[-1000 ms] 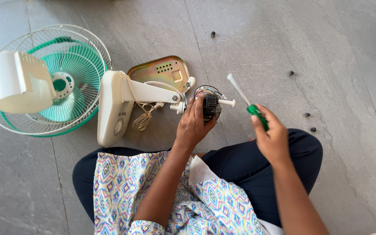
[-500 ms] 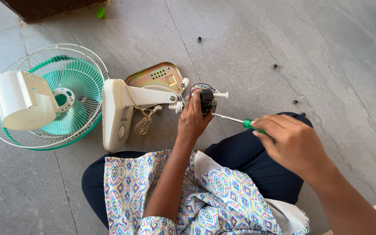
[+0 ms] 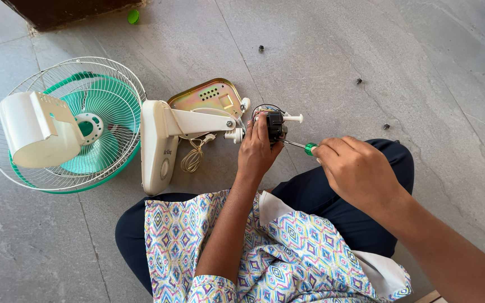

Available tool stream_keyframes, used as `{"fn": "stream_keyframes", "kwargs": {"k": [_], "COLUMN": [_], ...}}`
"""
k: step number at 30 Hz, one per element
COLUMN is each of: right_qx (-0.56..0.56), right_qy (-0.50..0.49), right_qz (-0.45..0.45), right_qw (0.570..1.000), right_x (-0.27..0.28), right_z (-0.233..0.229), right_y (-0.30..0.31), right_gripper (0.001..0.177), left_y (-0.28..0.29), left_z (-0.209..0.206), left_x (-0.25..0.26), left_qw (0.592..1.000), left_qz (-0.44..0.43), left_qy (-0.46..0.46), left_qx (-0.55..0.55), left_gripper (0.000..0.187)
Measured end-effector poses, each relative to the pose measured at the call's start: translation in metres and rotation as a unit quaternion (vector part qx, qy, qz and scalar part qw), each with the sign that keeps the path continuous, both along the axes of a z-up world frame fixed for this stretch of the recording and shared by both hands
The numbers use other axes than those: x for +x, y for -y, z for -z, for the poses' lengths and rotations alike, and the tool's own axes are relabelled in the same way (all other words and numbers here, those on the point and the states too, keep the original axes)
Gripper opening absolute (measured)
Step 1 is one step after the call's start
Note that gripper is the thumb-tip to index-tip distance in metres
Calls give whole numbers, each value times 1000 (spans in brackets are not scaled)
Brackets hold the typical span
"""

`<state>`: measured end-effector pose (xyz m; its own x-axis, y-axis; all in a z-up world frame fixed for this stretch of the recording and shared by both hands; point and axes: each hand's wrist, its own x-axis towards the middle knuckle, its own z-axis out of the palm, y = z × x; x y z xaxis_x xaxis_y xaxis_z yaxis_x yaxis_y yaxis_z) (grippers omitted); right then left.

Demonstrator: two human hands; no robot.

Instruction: The person sits on the floor and uses a green-handled screwdriver to tighten screws on a disassembled fan motor. They manipulate the motor and its wires, then reattach the motor to the fan's neck assembly.

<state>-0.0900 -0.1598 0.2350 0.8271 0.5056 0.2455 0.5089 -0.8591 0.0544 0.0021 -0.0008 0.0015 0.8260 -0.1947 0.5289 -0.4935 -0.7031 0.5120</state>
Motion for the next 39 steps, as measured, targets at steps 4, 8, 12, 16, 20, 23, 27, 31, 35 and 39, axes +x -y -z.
{"fn": "stream_keyframes", "kwargs": {"k": [4, 8, 12, 16, 20, 23, 27, 31, 35, 39], "right_qx": [-7, -35, -115, -216, -251, -259, -304, -286, -312, -326], "right_qy": [11, 8, 17, 6, 6, -17, -67, -99, -175, -190], "right_qz": [-16, -10, -8, -17, -68, -84, -105, -119, -54, -3], "right_qw": [1000, 999, 993, 976, 965, 962, 945, 946, 932, 926], "right_x": [6, 10, 18, 31, 46, 64, 77, 90, 102, 91], "right_z": [0, -6, -13, -17, -15, -12, -9, -11, -13, -11], "right_y": [-3, -4, -9, -21, -37, -42, -44, -46, -50, -65], "right_gripper": [15, 12, 10, 5, 6, 10, 10, 4, 5, 8], "left_y": [0, 0, 1, 0, 0, 0, 1, 2, 0, 2], "left_z": [0, 3, 5, 2, -2, -1, -1, 0, 3, 2], "left_x": [0, 1, 1, 1, 1, -2, -2, -3, -8, -5], "left_qw": [1000, 1000, 1000, 1000, 1000, 1000, 1000, 1000, 1000, 1000], "left_qz": [-6, -3, -5, -5, -10, -9, -18, -23, -23, -19], "left_qy": [-18, -12, -4, -3, -10, -13, -13, -3, 11, 4], "left_qx": [13, 12, 3, -7, -9, -8, -6, -4, 1, -5], "left_gripper": [83, 82, 80, 81, 80, 82, 85, 83, 82, 83]}}
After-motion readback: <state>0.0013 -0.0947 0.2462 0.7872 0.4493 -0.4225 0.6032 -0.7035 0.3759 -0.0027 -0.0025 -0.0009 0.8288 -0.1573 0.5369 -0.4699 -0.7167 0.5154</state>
